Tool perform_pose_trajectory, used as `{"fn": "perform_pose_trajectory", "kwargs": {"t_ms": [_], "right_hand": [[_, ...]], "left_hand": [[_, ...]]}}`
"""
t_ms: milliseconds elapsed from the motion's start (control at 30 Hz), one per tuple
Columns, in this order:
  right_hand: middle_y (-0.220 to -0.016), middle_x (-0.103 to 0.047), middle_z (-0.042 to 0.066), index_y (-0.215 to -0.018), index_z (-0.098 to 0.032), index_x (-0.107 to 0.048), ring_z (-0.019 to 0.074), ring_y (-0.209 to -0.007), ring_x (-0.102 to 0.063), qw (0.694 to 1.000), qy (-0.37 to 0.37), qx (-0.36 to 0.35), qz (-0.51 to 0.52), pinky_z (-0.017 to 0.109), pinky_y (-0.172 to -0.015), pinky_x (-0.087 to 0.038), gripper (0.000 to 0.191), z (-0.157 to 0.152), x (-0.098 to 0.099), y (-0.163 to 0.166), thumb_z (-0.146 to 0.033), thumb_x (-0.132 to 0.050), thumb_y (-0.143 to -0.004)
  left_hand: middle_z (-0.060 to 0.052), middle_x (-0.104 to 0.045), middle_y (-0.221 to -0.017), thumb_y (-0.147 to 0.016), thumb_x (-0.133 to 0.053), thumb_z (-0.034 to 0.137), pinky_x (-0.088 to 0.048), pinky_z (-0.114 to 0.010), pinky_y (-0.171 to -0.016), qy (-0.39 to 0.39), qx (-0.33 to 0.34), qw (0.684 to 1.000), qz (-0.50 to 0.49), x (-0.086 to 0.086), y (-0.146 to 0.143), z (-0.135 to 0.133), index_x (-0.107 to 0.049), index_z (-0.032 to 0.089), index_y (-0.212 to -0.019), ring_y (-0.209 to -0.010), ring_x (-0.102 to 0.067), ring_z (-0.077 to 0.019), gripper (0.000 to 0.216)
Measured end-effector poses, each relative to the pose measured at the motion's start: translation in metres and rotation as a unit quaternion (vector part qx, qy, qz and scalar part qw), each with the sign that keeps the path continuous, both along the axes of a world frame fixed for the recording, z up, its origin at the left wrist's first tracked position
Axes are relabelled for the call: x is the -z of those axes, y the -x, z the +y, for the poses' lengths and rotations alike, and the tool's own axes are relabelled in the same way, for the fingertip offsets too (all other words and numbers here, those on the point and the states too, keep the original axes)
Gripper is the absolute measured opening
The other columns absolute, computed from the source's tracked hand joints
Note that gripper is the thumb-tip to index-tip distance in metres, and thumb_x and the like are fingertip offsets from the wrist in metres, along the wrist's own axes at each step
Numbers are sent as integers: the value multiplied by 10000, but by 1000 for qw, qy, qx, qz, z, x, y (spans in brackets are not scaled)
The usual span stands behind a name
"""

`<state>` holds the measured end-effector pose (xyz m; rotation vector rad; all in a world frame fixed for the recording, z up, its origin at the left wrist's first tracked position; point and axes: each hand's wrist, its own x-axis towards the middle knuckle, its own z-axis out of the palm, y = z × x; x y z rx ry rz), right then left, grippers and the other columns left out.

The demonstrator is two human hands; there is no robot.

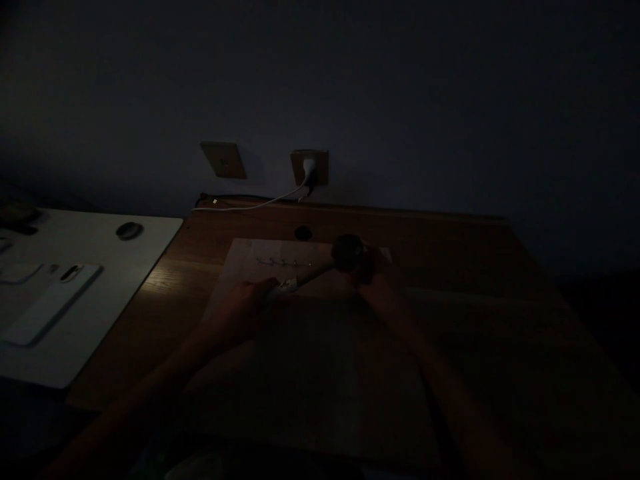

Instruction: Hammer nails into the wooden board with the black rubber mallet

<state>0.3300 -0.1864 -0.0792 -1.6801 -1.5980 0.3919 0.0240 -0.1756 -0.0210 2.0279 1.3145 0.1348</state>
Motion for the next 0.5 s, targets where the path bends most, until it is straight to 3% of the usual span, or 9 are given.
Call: {"fn": "perform_pose_trajectory", "kwargs": {"t_ms": [100,233,300,400,500], "right_hand": [[-1209,-752,138,-1310,-273,-649,369,-1070,-740,999,-36,30,-21,538,-919,-608,471,-9,1,-9,-413,-723,-866],[-936,-741,89,-1181,-232,-691,293,-808,-725,998,-34,43,-36,451,-737,-614,283,-28,-3,3,-401,-637,-961],[-1000,-750,93,-1111,-236,-716,271,-882,-732,995,-53,-49,-70,436,-803,-623,179,-36,-8,24,-304,-591,-1002],[-1178,-752,113,-1207,-220,-727,265,-1097,-713,949,-63,-257,-174,423,-932,-623,323,-39,-18,63,-87,-526,-992],[-1190,-745,138,-1264,-173,-726,274,-1147,-683,912,-37,-302,-273,411,-964,-616,411,-31,-28,94,2,-495,-973]], "left_hand": [[-43,-704,-779,-1026,-534,532,-293,-272,-560,-5,7,1000,10,0,2,0,-671,205,-1012,-647,-645,-183,354],[-20,-650,-703,-1019,-484,577,-303,-278,-579,-29,-25,999,-30,-11,8,0,-641,203,-915,-627,-603,-175,418],[-10,-617,-676,-998,-474,592,-307,-280,-586,-34,-44,997,-45,-18,11,0,-623,203,-871,-616,-580,-171,436],[12,-559,-638,-974,-465,619,-309,-276,-584,-40,-66,995,-65,-21,15,0,-600,204,-831,-592,-541,-160,459],[23,-535,-628,-963,-465,635,-305,-271,-578,-39,-76,993,-77,-18,21,-4,-583,205,-811,-588,-524,-153,472]]}}
